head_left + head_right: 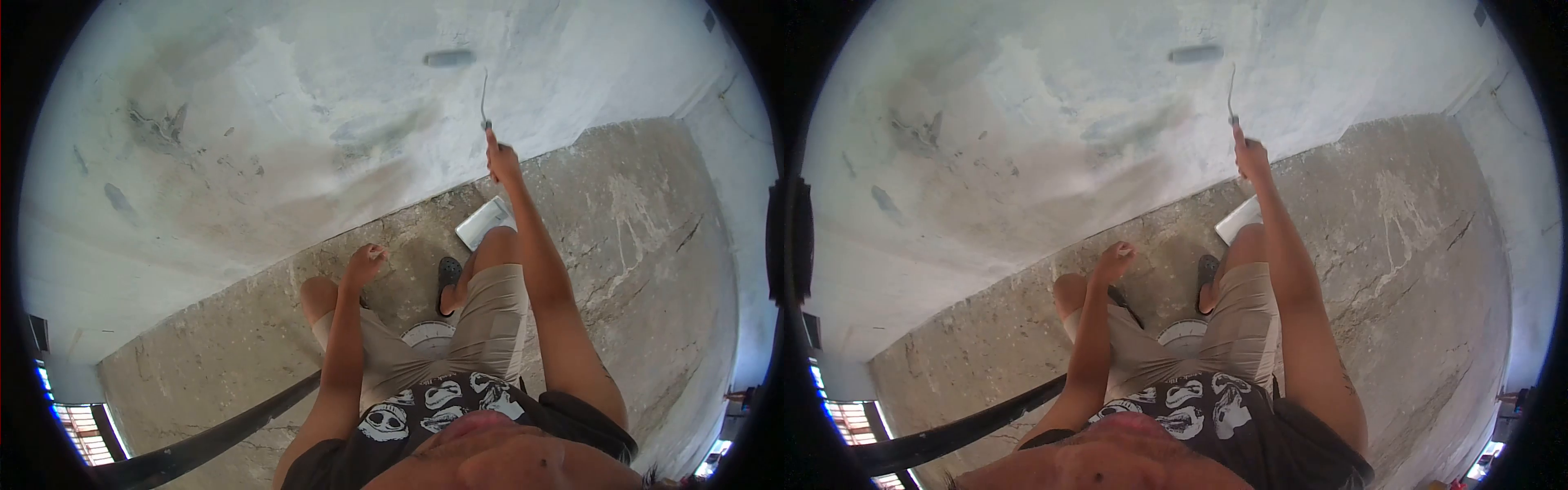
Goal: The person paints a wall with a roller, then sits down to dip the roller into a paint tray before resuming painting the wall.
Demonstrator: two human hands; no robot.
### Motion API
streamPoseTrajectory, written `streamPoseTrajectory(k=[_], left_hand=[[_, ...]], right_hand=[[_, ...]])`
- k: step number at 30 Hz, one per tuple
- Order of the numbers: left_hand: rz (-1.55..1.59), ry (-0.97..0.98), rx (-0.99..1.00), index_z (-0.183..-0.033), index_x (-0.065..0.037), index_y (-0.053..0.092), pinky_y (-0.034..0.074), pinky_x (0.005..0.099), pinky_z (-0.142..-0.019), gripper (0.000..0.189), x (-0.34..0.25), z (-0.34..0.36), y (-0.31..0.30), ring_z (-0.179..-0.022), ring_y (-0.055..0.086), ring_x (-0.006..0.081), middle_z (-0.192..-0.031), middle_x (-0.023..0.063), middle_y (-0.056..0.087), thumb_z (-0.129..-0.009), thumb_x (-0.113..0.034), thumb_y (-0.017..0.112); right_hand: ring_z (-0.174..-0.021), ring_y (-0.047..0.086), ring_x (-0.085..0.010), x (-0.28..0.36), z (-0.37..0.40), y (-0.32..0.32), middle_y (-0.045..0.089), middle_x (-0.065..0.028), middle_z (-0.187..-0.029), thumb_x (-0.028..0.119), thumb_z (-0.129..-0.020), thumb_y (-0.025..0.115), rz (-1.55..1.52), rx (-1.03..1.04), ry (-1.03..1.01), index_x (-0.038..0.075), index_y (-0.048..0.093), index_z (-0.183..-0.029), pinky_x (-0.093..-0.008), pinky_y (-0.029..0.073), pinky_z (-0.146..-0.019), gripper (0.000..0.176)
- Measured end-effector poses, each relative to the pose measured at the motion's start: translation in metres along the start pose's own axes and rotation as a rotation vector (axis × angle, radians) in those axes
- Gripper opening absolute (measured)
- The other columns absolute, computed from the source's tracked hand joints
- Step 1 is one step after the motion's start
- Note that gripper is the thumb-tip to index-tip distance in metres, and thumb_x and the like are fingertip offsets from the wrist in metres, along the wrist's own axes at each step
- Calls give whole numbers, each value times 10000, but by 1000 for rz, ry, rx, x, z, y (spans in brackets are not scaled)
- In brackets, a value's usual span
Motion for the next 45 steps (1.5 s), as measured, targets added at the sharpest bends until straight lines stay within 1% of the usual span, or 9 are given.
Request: streamPoseTrajectory(k=[7, 11, 20, 29, 35, 36, 37, 41, 45], left_hand=[[-46, -8, 21, -1175, -12, 633, 525, 399, -773, 437, 10, -7, 7, -858, 681, 257, -1134, 192, 678, -895, -343, 687], [-38, -58, 23, -1174, -15, 635, 522, 400, -778, 450, 6, -6, 4, -849, 673, 255, -1104, 182, 685, -892, -362, 689], [-36, 48, 20, -1156, -7, 641, 520, 402, -784, 457, 13, -7, 9, -841, 663, 273, -1091, 185, 684, -887, -372, 697], [-21, -16, 31, -1156, -5, 640, 519, 412, -818, 464, 7, -6, 5, -886, 675, 301, -1127, 208, 674, -888, -379, 692], [-67, 1, 13, -1158, -31, 635, 527, 380, -798, 388, 15, -6, 6, -902, 682, 243, -1132, 140, 684, -902, -319, 677], [-48, 13, 21, -1156, -19, 638, 521, 400, -818, 416, 12, -5, 6, -909, 678, 279, -1126, 175, 680, -897, -342, 680], [-28, 27, 30, -1154, -6, 642, 515, 420, -837, 446, 9, -5, 6, -916, 674, 316, -1119, 209, 675, -891, -365, 682], [-59, 62, 18, -1157, -7, 640, 511, 421, -862, 443, 9, -8, 8, -964, 672, 327, -1133, 208, 674, -893, -361, 678], [-35, 2, 50, -1195, -36, 620, 501, 388, -898, 431, 9, -7, 11, -1035, 660, 294, -1186, 165, 667, -897, -343, 673]], right_hand=[[-328, 435, -135, 125, -19, -42, 443, -16, -486, 749, -906, 410, -240, 30, -83, 109, 423, -578, -278, 345, -325, 719], [-392, 553, -219, 91, -30, -26, 552, -112, -530, 757, -912, 347, -51, -17, -121, 4, 544, -640, -361, 457, -415, 824], [-420, 568, -222, 28, 3, -17, 566, -108, -545, 745, -907, 396, 157, -39, 6, -1, 579, -666, -373, 453, -406, 805], [-434, 577, -241, 179, -13, -69, 559, -112, -539, 747, -911, 375, 76, -124, -166, -1, 544, -622, -384, 474, -437, 819], [-482, 635, -304, 110, -12, -42, 601, -195, -569, 738, -919, 366, 210, -130, -118, -27, 613, -667, -426, 520, -522, 842], [-641, 687, -390, 90, -8, -37, 650, -261, -677, 726, -924, 362, 245, -96, -74, -47, 663, -740, -468, 547, -649, 850], [-414, 566, -221, 38, -35, -23, 553, -108, -533, 792, -886, 358, 272, -167, -124, 5, 533, -632, -374, 442, -398, 845], [-404, 550, -221, 7, -8, -26, 536, -99, -526, 778, -890, 385, 369, -145, -98, 13, 524, -633, -374, 425, -393, 819], [-435, 582, -241, 65, 13, -48, 569, -125, -550, 748, -909, 379, 290, -73, -26, 0, 567, -660, -389, 466, -443, 810]])
Point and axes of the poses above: each hand's wrist, its own z-axis away from the middle knuckle, its own y-axis out of the palm, x = y × z, the point moved 1 cm from there along -z, towards the middle knuckle
